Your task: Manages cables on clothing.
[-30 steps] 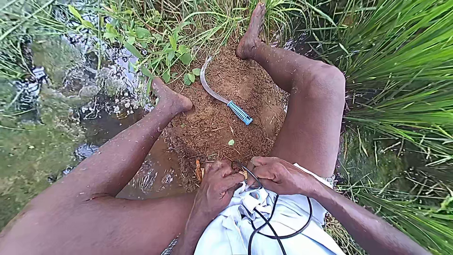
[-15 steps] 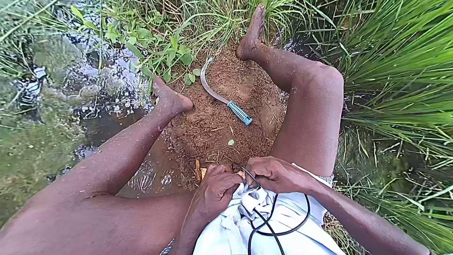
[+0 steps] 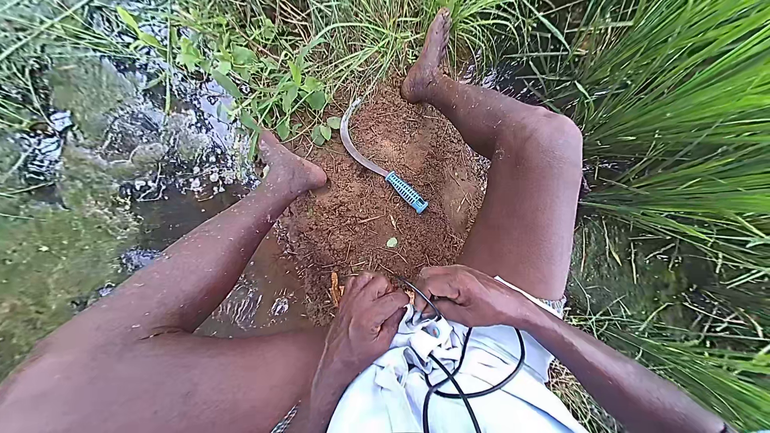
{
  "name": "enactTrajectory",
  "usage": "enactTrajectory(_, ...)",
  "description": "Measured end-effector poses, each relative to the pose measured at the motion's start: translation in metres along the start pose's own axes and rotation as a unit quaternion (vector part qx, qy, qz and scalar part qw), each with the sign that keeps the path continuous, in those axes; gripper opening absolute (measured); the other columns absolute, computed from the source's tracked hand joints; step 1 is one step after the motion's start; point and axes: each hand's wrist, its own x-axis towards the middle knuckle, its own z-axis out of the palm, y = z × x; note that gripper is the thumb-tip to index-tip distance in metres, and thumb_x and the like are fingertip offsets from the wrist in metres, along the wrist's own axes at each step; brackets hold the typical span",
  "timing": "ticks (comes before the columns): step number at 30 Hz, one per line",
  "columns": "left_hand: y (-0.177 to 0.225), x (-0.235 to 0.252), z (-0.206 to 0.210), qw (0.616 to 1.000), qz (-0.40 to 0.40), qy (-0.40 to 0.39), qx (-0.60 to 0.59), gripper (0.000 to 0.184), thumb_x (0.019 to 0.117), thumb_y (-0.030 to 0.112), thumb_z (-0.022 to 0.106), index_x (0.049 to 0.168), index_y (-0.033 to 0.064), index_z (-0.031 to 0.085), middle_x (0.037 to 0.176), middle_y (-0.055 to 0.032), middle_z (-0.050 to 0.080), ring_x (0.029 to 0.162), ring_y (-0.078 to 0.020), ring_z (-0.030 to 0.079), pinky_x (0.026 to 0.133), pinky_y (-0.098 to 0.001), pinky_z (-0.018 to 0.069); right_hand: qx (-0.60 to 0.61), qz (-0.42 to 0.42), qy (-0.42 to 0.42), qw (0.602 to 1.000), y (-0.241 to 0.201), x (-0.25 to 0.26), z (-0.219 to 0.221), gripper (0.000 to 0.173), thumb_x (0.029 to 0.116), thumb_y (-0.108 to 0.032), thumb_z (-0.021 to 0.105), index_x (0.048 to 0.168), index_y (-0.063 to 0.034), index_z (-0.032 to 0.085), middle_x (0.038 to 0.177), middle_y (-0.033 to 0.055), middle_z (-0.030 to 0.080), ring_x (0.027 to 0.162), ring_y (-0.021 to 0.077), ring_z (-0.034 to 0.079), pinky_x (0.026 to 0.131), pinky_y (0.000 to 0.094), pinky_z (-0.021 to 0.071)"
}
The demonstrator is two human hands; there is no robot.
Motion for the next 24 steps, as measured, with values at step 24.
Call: enactTrajectory(24,-0.0017,-0.0051,0.0079,0.998,0.023,-0.009,-0.064,0.024,0.1045,0.026,0.052,0.096,0.0192,0.072,0.095,-0.001,0.073,0.102,-0.0162,0.067,0.093,-0.0373,0.0499,0.058,-0.007,0.033,0.998,-0.001,-0.0018,0.0069,0.012,0.0985,-0.005,0.061,0.097,0.0055,0.066,0.092,0.0132,0.064,0.087,0.0111,0.059,0.079,0.0211,0.0476)
